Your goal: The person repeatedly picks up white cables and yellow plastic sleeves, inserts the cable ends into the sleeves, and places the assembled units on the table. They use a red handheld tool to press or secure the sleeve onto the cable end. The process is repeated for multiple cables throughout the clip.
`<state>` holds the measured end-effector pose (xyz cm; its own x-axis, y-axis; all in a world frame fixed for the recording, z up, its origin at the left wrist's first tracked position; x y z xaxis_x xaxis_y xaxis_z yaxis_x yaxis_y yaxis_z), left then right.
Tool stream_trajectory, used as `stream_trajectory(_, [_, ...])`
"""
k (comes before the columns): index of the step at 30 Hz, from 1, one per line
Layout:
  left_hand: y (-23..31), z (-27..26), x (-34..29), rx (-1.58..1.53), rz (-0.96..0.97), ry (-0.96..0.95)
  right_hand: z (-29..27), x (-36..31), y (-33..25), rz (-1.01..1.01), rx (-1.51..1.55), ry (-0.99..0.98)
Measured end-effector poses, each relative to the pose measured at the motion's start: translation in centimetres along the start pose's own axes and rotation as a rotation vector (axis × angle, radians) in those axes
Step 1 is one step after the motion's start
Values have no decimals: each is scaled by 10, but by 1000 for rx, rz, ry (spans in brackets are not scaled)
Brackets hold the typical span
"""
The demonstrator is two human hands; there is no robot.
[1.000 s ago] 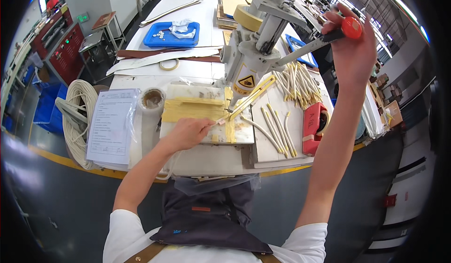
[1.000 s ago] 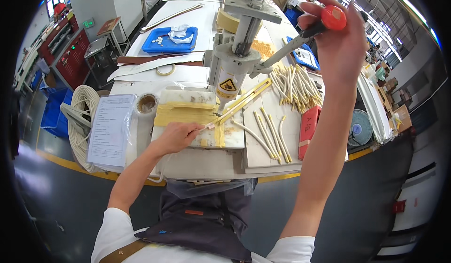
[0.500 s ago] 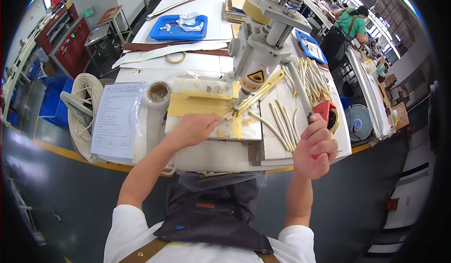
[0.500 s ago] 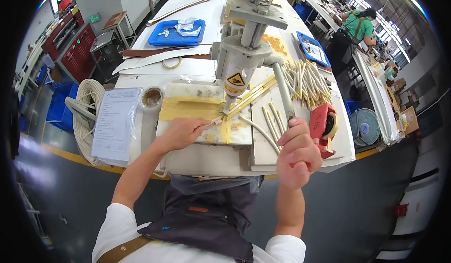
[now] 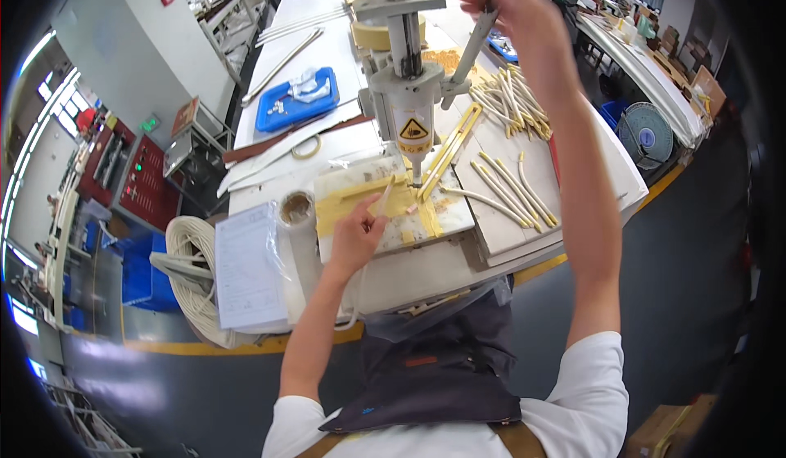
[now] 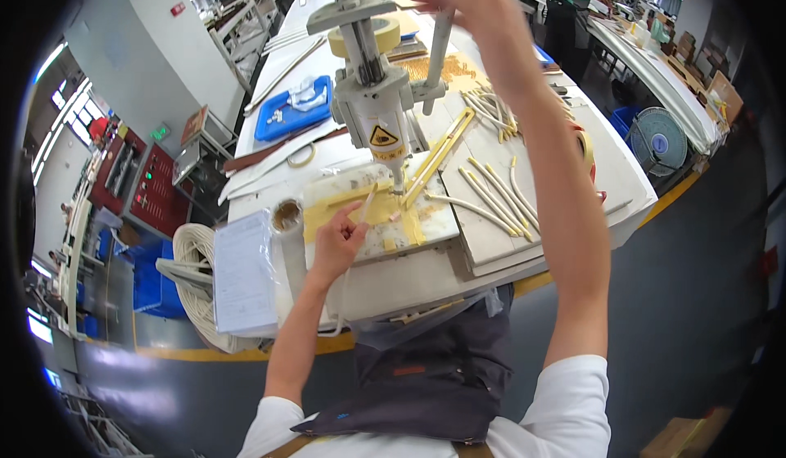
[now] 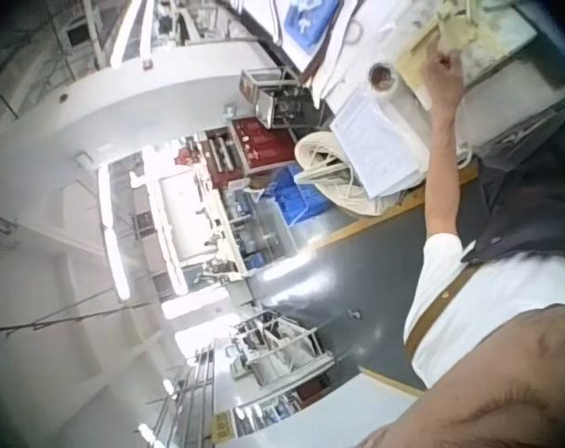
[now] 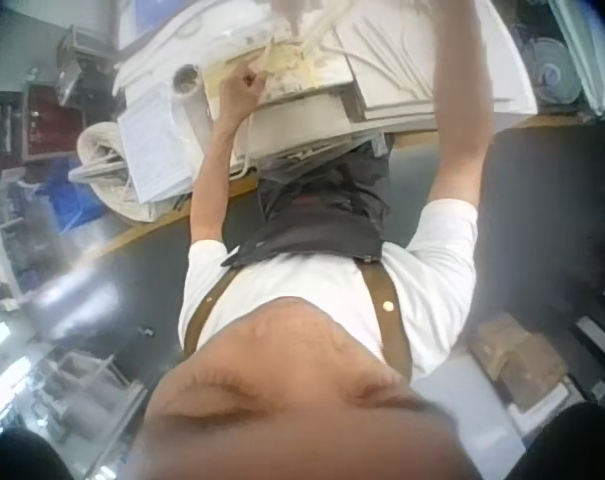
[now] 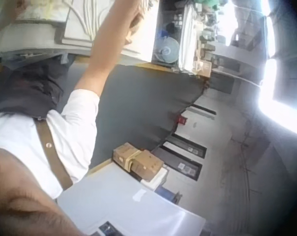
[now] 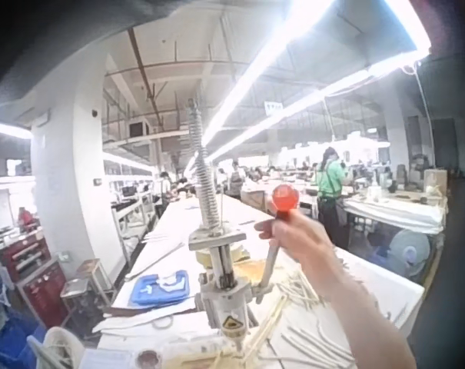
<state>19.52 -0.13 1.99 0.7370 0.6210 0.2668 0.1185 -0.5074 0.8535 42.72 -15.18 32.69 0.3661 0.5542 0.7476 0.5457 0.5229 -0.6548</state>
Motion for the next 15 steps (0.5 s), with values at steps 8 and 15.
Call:
stream_trajectory(8, [-7,4,4,-79,-25,3,55,-194,187,283,-854,-334])
stream_trajectory(15, [-6,4,2,-96,-57,-5,96,-200,181,76,-956,-598])
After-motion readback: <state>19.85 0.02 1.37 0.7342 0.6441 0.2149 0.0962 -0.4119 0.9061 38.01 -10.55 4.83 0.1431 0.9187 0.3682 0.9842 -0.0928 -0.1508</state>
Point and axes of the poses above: each hand's wrist, its own x-axis towards the middle knuckle, its own z-axis out of the palm, y = z × x, the point moved 9 cm from there along x, towards the middle knuckle, and after that the axes turned 6 degrees about -x, right-handed, at the moved point
